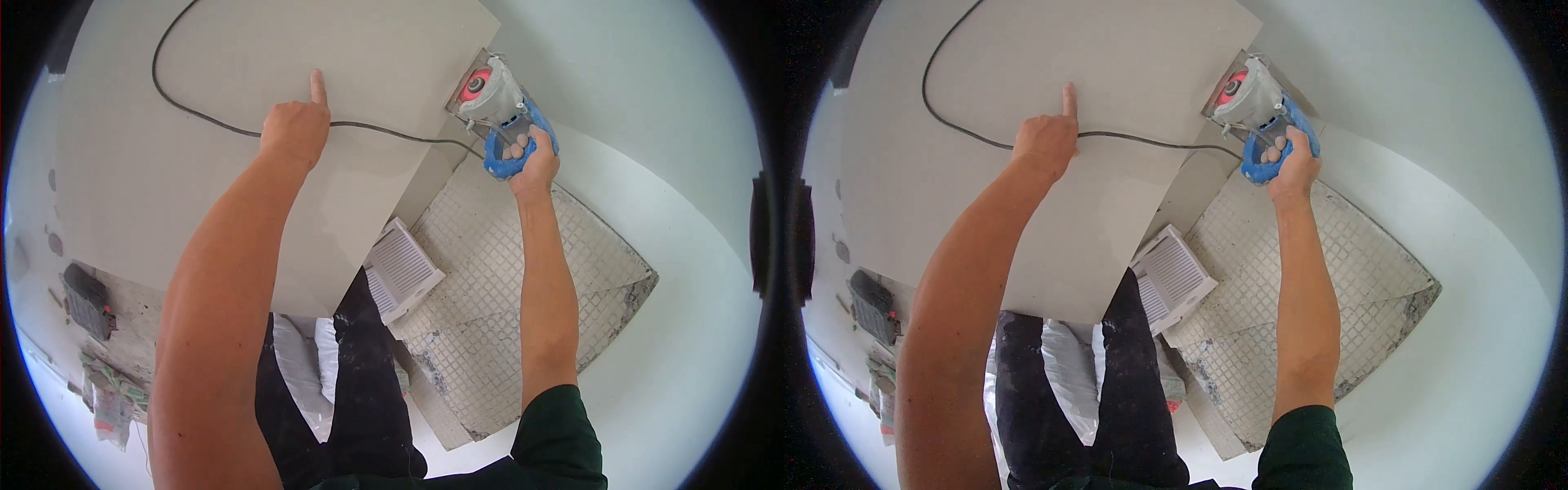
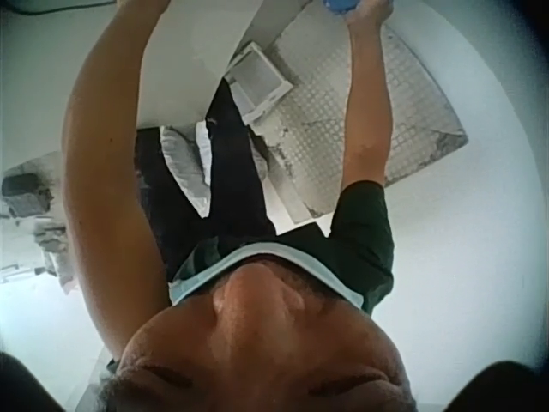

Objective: Cutting a large porcelain tile using a handheld electric tile cutter.

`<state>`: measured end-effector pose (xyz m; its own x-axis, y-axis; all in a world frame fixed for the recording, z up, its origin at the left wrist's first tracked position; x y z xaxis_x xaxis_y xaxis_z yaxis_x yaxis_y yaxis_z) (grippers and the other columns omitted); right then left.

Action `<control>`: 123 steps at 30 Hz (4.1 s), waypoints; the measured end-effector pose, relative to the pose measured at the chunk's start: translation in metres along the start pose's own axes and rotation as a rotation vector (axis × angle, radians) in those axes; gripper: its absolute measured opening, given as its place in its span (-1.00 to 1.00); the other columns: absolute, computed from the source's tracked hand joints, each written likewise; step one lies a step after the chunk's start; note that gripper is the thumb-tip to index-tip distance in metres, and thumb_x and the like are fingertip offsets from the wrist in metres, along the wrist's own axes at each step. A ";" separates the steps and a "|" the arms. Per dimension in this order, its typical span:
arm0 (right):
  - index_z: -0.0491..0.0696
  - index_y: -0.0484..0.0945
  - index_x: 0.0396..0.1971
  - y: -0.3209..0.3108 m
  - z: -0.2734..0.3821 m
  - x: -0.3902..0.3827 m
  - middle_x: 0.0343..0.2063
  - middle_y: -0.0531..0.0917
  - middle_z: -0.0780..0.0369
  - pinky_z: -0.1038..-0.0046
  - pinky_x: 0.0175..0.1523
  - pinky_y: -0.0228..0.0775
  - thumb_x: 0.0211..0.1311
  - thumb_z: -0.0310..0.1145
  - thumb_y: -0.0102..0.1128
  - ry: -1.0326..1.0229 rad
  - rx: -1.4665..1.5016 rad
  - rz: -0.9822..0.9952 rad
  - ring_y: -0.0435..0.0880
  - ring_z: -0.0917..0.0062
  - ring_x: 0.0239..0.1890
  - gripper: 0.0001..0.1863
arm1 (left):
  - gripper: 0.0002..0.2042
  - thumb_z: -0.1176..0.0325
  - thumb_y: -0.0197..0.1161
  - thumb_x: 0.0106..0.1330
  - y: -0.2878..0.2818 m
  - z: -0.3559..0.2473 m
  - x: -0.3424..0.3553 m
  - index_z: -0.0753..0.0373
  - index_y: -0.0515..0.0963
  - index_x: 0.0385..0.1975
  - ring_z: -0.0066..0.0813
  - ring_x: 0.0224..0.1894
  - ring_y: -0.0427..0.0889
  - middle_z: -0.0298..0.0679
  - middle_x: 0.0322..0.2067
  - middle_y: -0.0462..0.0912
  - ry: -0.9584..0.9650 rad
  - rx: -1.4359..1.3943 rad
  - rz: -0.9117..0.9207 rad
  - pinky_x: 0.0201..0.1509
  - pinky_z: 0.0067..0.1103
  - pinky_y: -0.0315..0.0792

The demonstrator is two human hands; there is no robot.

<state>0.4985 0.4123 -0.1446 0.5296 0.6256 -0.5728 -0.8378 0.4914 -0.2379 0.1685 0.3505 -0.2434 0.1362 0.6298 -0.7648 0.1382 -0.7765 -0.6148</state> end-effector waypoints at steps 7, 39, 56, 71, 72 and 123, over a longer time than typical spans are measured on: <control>-0.03 0.43 -0.44 -0.007 -0.001 0.006 -0.62 0.43 0.31 0.42 -0.54 0.23 0.15 -0.37 0.17 0.011 -0.010 0.006 0.33 0.57 -0.69 -0.89 | -0.11 0.63 0.18 0.10 -0.001 -0.003 -0.010 0.38 -0.18 0.44 -0.34 -0.46 0.63 -0.18 -0.50 0.64 0.063 0.037 0.053 -0.41 -0.47 0.51; -0.01 0.45 -0.42 -0.010 0.000 0.016 -0.62 0.42 0.33 0.41 -0.51 0.27 0.16 -0.34 0.15 -0.020 -0.035 0.053 0.35 0.57 -0.67 -0.90 | -0.47 0.58 0.16 0.09 0.094 0.029 -0.106 0.10 0.46 0.14 0.01 0.50 -0.17 -0.24 0.44 0.02 0.444 -0.062 -0.293 0.49 0.13 -0.23; -0.02 0.44 -0.44 -0.010 -0.001 0.018 -0.63 0.42 0.33 0.41 -0.52 0.26 0.16 -0.36 0.14 -0.011 -0.029 0.031 0.35 0.57 -0.68 -0.91 | -0.60 0.56 0.14 0.10 0.098 0.033 -0.099 0.20 0.54 0.00 0.02 0.49 -0.12 -0.23 0.36 0.21 0.506 -0.032 -0.354 0.47 0.17 -0.19; -0.04 0.46 -0.37 -0.010 0.000 0.014 -0.62 0.42 0.31 0.40 -0.51 0.29 0.16 -0.36 0.13 -0.016 -0.030 0.042 0.35 0.57 -0.67 -0.90 | -0.57 0.64 0.13 0.03 0.090 0.031 -0.092 0.20 0.54 -0.03 0.04 0.49 -0.13 -0.21 0.39 0.16 0.521 -0.036 -0.342 0.49 0.16 -0.20; -0.05 0.46 -0.37 -0.010 0.000 0.014 -0.62 0.42 0.31 0.40 -0.51 0.29 0.16 -0.36 0.13 -0.012 -0.025 0.030 0.35 0.56 -0.67 -0.90 | -0.57 0.64 0.13 0.03 0.087 0.031 -0.091 0.20 0.54 -0.03 0.04 0.49 -0.13 -0.21 0.39 0.16 0.520 -0.035 -0.342 0.49 0.16 -0.20; -0.01 0.42 -0.39 -0.026 -0.007 0.023 -0.59 0.41 0.32 0.39 -0.44 0.29 0.17 -0.34 0.14 0.017 0.028 0.002 0.35 0.57 -0.64 -0.89 | -0.57 0.57 0.17 0.04 0.065 0.020 -0.067 0.15 0.59 -0.01 0.03 0.49 -0.14 -0.26 0.38 0.18 0.560 0.001 -0.261 0.49 0.16 -0.20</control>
<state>0.5312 0.4097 -0.1569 0.5255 0.6164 -0.5864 -0.8347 0.5071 -0.2149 0.1489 0.2569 -0.2358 0.5920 0.7150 -0.3719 0.2359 -0.5950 -0.7684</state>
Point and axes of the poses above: each hand's wrist, its own x-axis towards the middle knuckle, its own y-axis out of the palm, z = x × y, the point moved 2 cm from there along x, towards the middle knuckle
